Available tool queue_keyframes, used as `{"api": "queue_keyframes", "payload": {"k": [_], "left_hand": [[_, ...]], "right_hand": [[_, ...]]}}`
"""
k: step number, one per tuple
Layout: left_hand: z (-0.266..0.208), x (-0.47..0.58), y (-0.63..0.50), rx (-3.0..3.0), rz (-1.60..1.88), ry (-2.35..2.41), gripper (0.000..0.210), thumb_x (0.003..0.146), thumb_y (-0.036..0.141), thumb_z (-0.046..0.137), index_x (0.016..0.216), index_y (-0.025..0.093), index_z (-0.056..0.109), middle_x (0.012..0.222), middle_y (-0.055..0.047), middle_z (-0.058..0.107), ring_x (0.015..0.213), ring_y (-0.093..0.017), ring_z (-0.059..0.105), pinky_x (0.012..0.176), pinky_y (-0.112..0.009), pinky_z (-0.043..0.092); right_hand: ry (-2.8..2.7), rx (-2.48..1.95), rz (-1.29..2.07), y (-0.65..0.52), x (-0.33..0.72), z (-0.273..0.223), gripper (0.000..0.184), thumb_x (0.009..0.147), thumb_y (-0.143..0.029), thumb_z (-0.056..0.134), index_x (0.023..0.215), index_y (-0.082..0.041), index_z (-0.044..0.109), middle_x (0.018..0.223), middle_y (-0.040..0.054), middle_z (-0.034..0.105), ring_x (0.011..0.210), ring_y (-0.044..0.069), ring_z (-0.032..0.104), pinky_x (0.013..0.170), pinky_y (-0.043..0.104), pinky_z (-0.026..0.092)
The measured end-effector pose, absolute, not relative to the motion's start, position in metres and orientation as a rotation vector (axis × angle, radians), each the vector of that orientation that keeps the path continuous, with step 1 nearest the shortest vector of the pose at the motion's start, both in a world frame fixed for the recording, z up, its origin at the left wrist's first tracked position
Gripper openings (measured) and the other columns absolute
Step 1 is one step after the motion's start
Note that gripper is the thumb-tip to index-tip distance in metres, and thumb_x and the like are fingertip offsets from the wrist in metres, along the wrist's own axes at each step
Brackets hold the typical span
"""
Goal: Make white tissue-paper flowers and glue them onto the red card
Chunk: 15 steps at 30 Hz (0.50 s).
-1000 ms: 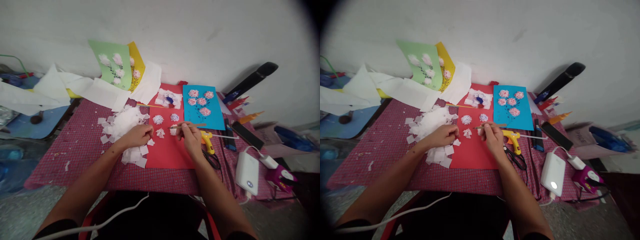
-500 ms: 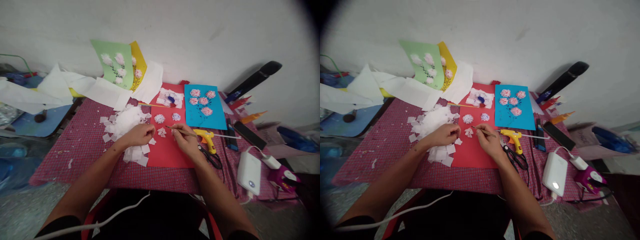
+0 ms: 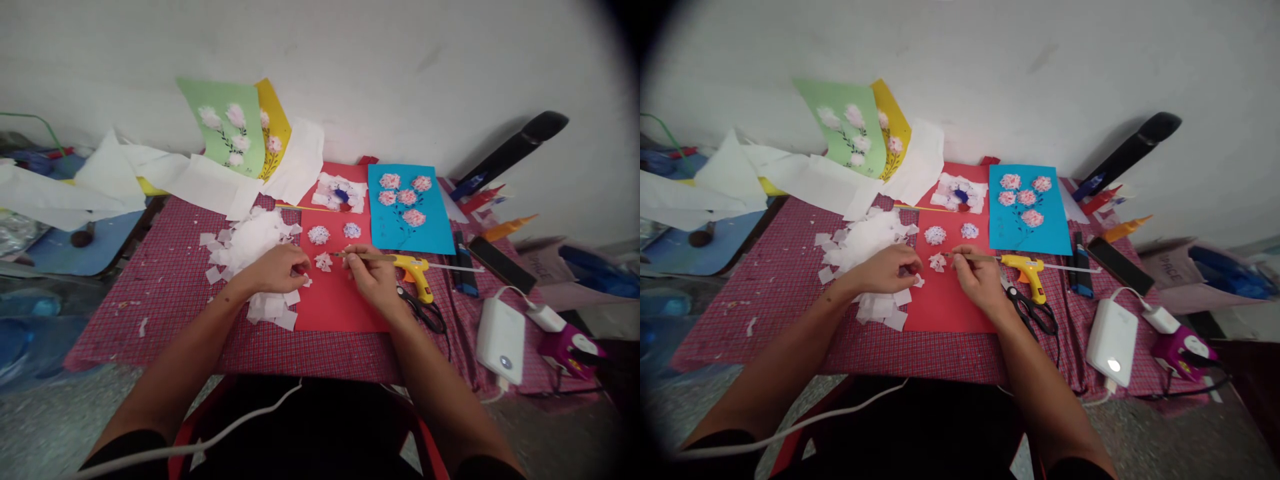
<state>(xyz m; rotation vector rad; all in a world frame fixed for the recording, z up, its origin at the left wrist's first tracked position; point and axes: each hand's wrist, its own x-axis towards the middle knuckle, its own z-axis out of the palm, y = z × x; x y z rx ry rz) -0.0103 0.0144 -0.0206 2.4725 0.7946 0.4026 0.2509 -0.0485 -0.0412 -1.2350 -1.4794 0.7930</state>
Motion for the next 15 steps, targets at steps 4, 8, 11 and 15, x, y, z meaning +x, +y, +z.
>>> {"api": "queue_keyframes", "payload": {"k": [4,8,11,15], "left_hand": [[-0.0195,-0.0076,0.0124,2.543,0.338,0.813,0.011,0.084,0.028,0.067,0.08,0.018,0.071,0.079,-0.005,0.067,0.078,-0.02,0.061,0.075,-0.034,0.042],[-0.0217,-0.0062,0.0129,2.567,0.349,0.789,0.012,0.083,0.02,0.061,0.072,0.018,0.067,0.077,-0.005,0.065,0.076,-0.019,0.06,0.074,-0.034,0.041],[-0.0223,-0.0063,0.0136,2.487,0.453,0.822,0.012,0.084,0.02,0.059,0.075,0.018,0.067,0.076,-0.004,0.067,0.077,-0.019,0.06,0.076,-0.034,0.043],[-0.0186,-0.0064,0.0111,2.224,0.57,0.973,0.008,0.084,0.021,0.06,0.082,0.018,0.066,0.079,-0.001,0.069,0.073,-0.016,0.06,0.071,-0.03,0.044]], "right_hand": [[-1.505,-1.203,0.781,-0.0478,0.2515,-0.0413,0.022,0.104,-0.041,0.061,0.105,-0.024,0.073,0.082,0.0012,0.071,0.063,0.015,0.064,0.057,0.028,0.05],[-1.505,-1.213,0.778,-0.0479,0.2513,-0.0399,0.023,0.104,-0.042,0.06,0.105,-0.022,0.073,0.082,0.002,0.071,0.064,0.016,0.065,0.057,0.028,0.05],[-1.494,-1.203,0.778,-0.0485,0.251,-0.0392,0.023,0.104,-0.041,0.061,0.108,-0.022,0.072,0.082,0.0017,0.071,0.063,0.016,0.064,0.056,0.029,0.05],[-1.468,-1.18,0.765,-0.049,0.2505,-0.0399,0.022,0.104,-0.041,0.06,0.108,-0.023,0.072,0.082,0.0014,0.07,0.061,0.015,0.062,0.056,0.029,0.049]]}}
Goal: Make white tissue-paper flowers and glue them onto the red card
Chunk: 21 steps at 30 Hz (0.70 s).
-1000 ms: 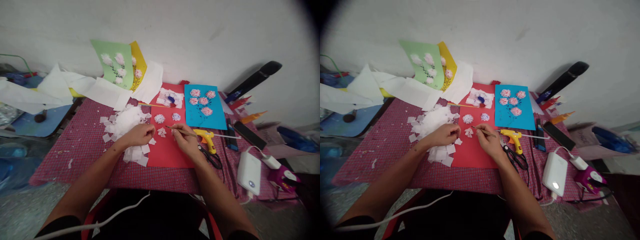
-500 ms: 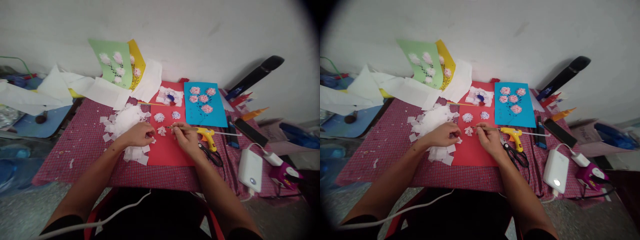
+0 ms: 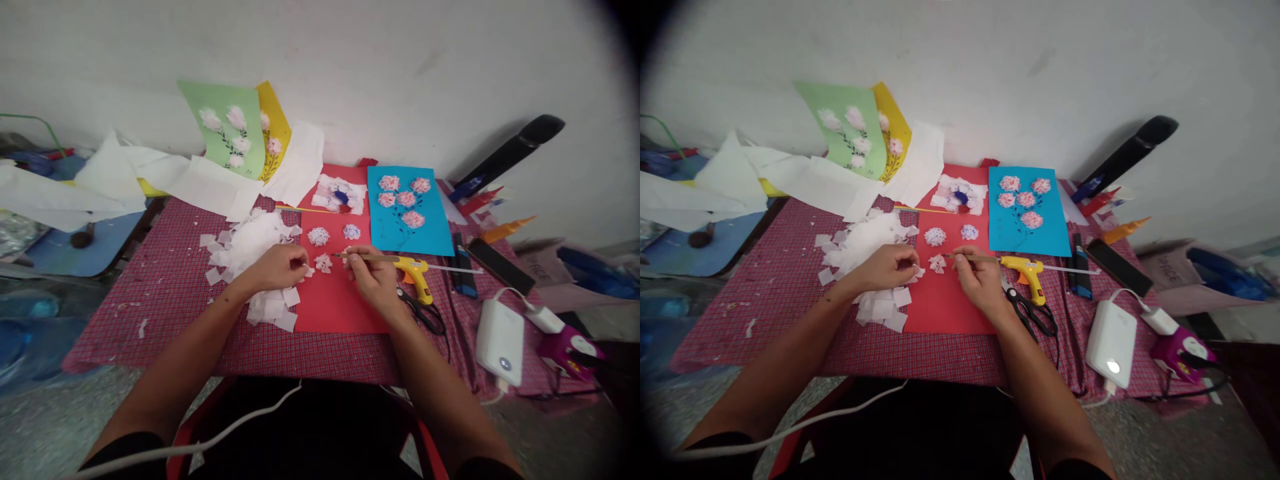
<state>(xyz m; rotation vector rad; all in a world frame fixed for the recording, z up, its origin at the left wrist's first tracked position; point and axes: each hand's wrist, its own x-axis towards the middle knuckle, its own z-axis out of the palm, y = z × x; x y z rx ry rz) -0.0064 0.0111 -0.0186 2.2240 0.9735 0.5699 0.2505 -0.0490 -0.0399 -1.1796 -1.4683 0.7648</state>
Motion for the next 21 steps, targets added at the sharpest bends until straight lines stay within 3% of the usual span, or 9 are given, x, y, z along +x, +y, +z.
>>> {"api": "queue_keyframes", "payload": {"k": [6,21], "left_hand": [[-0.014,-0.006,0.007,1.869,0.615,1.023,0.009,0.086,0.027,0.065,0.087,0.018,0.066,0.074,0.002,0.063,0.067,-0.011,0.055,0.062,-0.024,0.043],[-0.013,-0.004,0.009,1.843,0.582,1.022,0.016,0.088,0.031,0.064,0.091,0.018,0.072,0.077,0.0,0.067,0.067,-0.012,0.057,0.06,-0.024,0.043]], "right_hand": [[-1.462,-1.181,0.749,-0.05,0.25,-0.04,0.021,0.104,-0.04,0.06,0.108,-0.023,0.072,0.083,0.0015,0.07,0.063,0.016,0.063,0.057,0.03,0.05],[-1.678,-1.163,0.548,-0.054,0.247,-0.024,0.021,0.104,-0.034,0.059,0.113,-0.025,0.076,0.085,0.0019,0.077,0.073,0.018,0.071,0.069,0.032,0.057]]}}
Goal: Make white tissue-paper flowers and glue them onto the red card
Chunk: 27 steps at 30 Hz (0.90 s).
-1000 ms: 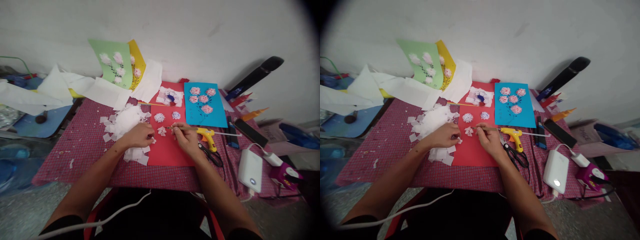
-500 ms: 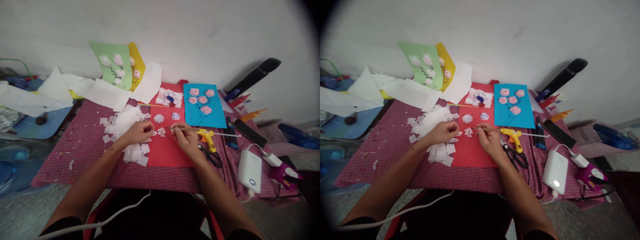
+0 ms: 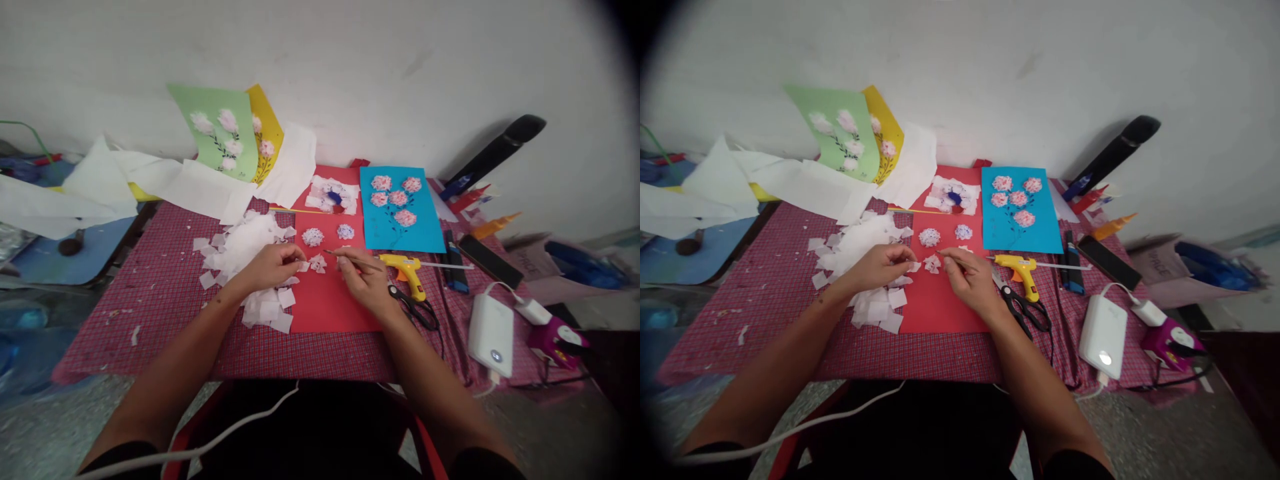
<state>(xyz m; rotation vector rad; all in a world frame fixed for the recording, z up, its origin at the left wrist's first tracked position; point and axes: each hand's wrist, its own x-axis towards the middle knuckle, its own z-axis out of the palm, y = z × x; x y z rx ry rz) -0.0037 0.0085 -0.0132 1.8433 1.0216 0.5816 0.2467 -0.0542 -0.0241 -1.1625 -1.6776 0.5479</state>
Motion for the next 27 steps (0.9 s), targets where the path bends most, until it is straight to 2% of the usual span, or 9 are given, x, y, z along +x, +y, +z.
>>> {"api": "queue_keyframes", "payload": {"k": [6,9,13,15,18,21,27], "left_hand": [[-0.016,-0.004,0.009,1.919,0.616,1.011,0.013,0.088,0.027,0.061,0.09,0.018,0.07,0.08,0.0,0.067,0.071,-0.012,0.057,0.064,-0.024,0.045],[-0.015,-0.005,0.009,1.904,0.622,1.015,0.014,0.089,0.03,0.063,0.089,0.018,0.069,0.079,0.0,0.067,0.07,-0.012,0.057,0.064,-0.024,0.045],[-0.015,-0.006,0.008,1.883,0.618,1.004,0.015,0.089,0.032,0.064,0.091,0.018,0.07,0.079,0.0,0.067,0.07,-0.012,0.057,0.063,-0.024,0.044],[-0.017,-0.006,0.008,1.892,0.616,0.999,0.014,0.09,0.031,0.064,0.091,0.018,0.07,0.079,0.0,0.067,0.07,-0.012,0.056,0.063,-0.023,0.044],[-0.019,-0.005,0.007,1.89,0.615,0.992,0.013,0.091,0.03,0.064,0.091,0.019,0.071,0.079,0.0,0.066,0.069,-0.011,0.056,0.063,-0.023,0.044],[-0.018,-0.004,0.006,1.854,0.602,0.988,0.012,0.092,0.031,0.064,0.091,0.02,0.07,0.077,0.002,0.064,0.066,-0.01,0.054,0.061,-0.022,0.043],[-0.016,-0.001,0.004,1.841,0.596,0.979,0.015,0.092,0.033,0.066,0.09,0.019,0.07,0.076,0.001,0.064,0.065,-0.01,0.054,0.059,-0.021,0.043]], "right_hand": [[-1.707,-1.118,0.491,-0.053,0.249,-0.018,0.027,0.108,-0.031,0.048,0.124,-0.027,0.069,0.089,0.0013,0.078,0.063,0.015,0.068,0.066,0.03,0.056],[-1.589,-1.307,0.331,-0.055,0.274,0.0,0.022,0.107,-0.035,0.05,0.116,-0.025,0.069,0.097,0.0044,0.079,0.069,0.017,0.069,0.071,0.033,0.056],[-1.545,-1.802,0.101,-0.072,0.326,0.018,0.02,0.097,-0.04,0.062,0.101,-0.022,0.07,0.093,0.008,0.078,0.08,0.024,0.071,0.076,0.037,0.053],[-1.555,-2.03,0.045,-0.084,0.349,0.013,0.021,0.095,-0.041,0.063,0.098,-0.022,0.07,0.093,0.0097,0.078,0.082,0.027,0.071,0.075,0.037,0.05],[-1.512,-2.288,0.019,-0.1,0.368,-0.008,0.028,0.094,-0.045,0.065,0.105,-0.02,0.07,0.098,0.0133,0.079,0.084,0.03,0.072,0.073,0.038,0.047],[-1.523,-2.354,-0.004,-0.11,0.372,-0.027,0.031,0.093,-0.044,0.067,0.109,-0.018,0.068,0.103,0.0162,0.079,0.087,0.032,0.073,0.071,0.037,0.046],[-1.577,-2.368,-0.05,-0.109,0.37,-0.043,0.027,0.095,-0.038,0.063,0.11,-0.017,0.069,0.099,0.0162,0.079,0.083,0.03,0.073,0.068,0.036,0.044]]}}
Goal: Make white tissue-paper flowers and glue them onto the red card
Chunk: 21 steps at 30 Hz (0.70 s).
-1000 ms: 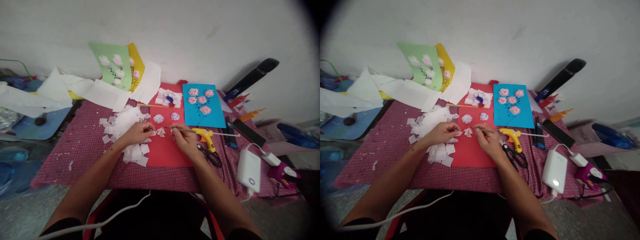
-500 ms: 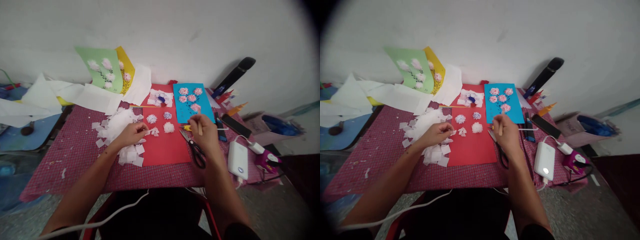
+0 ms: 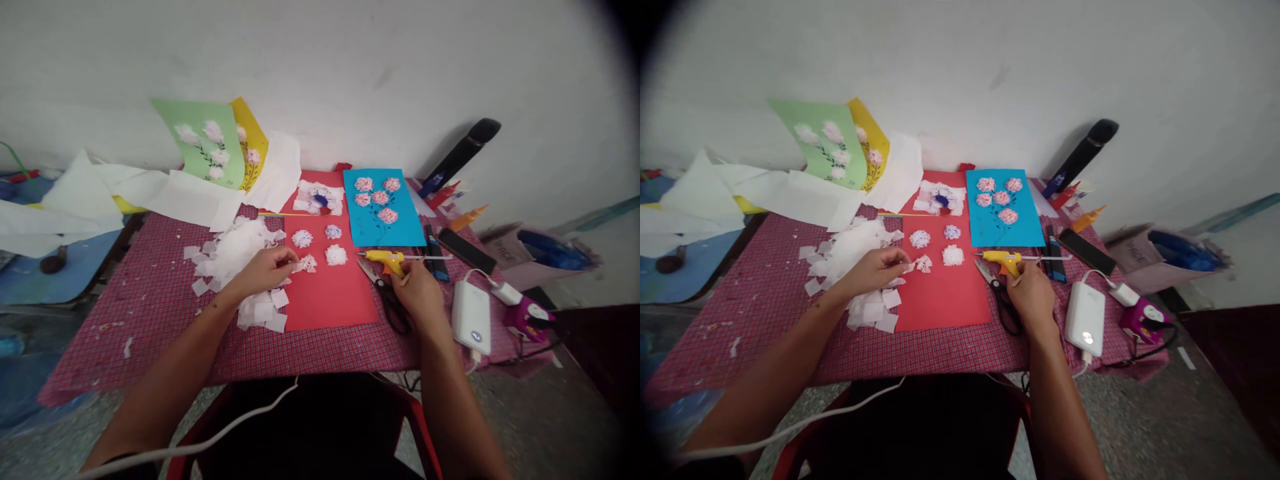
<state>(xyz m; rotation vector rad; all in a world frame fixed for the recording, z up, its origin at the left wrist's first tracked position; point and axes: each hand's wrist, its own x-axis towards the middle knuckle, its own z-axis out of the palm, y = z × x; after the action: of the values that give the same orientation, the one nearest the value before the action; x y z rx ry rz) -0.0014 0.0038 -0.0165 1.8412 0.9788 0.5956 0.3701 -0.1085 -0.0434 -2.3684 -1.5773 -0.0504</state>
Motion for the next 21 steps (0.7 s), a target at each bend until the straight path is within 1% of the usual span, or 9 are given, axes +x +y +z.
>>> {"api": "queue_keyframes", "payload": {"k": [3,6,11,14,21], "left_hand": [[-0.017,0.0,0.003,1.809,0.575,0.975,0.015,0.092,0.034,0.066,0.092,0.019,0.07,0.076,0.001,0.063,0.062,-0.01,0.053,0.056,-0.022,0.042],[-0.016,0.001,0.001,1.783,0.556,0.962,0.014,0.091,0.033,0.065,0.092,0.02,0.069,0.074,0.002,0.06,0.059,-0.009,0.05,0.055,-0.022,0.04],[-0.014,0.002,0.0,1.762,0.561,0.939,0.01,0.09,0.03,0.064,0.09,0.02,0.068,0.07,0.003,0.056,0.056,-0.009,0.047,0.053,-0.022,0.037],[-0.016,0.001,0.001,1.772,0.555,0.938,0.009,0.089,0.028,0.064,0.092,0.021,0.069,0.071,0.003,0.056,0.057,-0.009,0.048,0.053,-0.022,0.037],[-0.021,-0.001,0.003,1.806,0.573,0.908,0.011,0.089,0.029,0.065,0.094,0.021,0.07,0.078,0.0,0.063,0.064,-0.01,0.053,0.057,-0.022,0.039]], "right_hand": [[-1.577,-2.361,-0.057,-0.106,0.371,-0.047,0.027,0.095,-0.034,0.062,0.113,-0.016,0.068,0.1,0.0172,0.079,0.085,0.031,0.073,0.071,0.036,0.046],[-1.58,-2.322,-0.034,-0.107,0.373,-0.048,0.025,0.093,-0.032,0.062,0.112,-0.016,0.068,0.102,0.0173,0.079,0.088,0.032,0.074,0.073,0.037,0.048],[-1.57,-2.234,-0.007,-0.112,0.375,-0.048,0.025,0.09,-0.032,0.064,0.111,-0.018,0.066,0.103,0.0166,0.079,0.088,0.032,0.074,0.075,0.038,0.049],[-1.586,-2.201,-0.012,-0.112,0.374,-0.044,0.025,0.09,-0.033,0.064,0.11,-0.019,0.066,0.102,0.0165,0.079,0.087,0.032,0.074,0.075,0.039,0.05],[-1.674,-2.119,0.059,-0.116,0.369,-0.033,0.017,0.093,-0.039,0.061,0.096,-0.022,0.062,0.095,0.0142,0.077,0.079,0.03,0.071,0.07,0.039,0.049]]}}
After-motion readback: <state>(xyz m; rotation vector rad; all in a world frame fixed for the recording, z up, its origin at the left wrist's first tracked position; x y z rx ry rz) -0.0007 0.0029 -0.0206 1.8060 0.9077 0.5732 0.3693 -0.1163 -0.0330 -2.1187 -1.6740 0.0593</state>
